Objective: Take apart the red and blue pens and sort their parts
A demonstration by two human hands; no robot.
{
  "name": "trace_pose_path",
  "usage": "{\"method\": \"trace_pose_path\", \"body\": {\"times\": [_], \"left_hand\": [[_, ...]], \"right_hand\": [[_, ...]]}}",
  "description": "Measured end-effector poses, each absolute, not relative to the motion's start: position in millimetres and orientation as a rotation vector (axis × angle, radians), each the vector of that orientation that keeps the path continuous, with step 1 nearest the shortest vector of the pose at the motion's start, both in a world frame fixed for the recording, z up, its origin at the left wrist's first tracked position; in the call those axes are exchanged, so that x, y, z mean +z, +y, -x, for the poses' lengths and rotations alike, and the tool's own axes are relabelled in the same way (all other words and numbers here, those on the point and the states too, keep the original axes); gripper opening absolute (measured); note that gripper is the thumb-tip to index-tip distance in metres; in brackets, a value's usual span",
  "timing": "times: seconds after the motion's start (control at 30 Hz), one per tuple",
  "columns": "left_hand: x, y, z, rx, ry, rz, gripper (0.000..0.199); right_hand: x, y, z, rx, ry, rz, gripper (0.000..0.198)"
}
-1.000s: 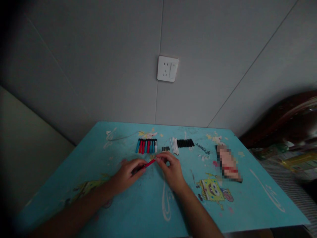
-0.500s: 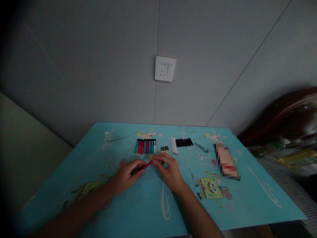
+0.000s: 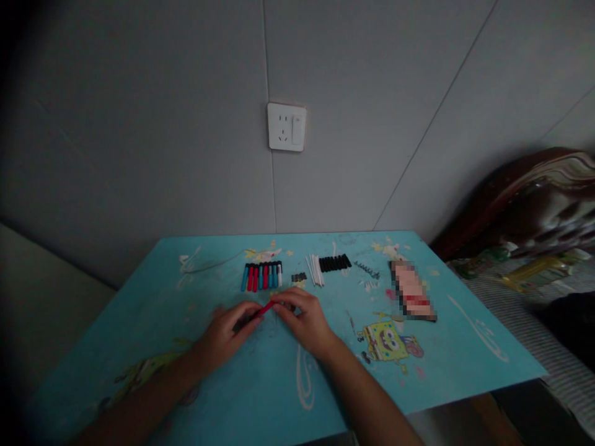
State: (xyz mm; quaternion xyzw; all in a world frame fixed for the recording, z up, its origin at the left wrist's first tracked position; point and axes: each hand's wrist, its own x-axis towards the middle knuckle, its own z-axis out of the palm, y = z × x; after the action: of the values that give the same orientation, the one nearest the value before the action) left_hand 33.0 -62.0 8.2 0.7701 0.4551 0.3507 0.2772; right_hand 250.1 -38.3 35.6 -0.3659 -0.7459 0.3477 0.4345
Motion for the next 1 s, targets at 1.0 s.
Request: {"method": "trace_pose_path", "body": {"times": [1.0], "left_hand": [[-7.5,-57.6,-22.8,0.96,1.307,-2.197,0.025]], "right_hand": [[5.1,6.7,-284.3,-0.188,-2.014,2.012,0.024]]}}
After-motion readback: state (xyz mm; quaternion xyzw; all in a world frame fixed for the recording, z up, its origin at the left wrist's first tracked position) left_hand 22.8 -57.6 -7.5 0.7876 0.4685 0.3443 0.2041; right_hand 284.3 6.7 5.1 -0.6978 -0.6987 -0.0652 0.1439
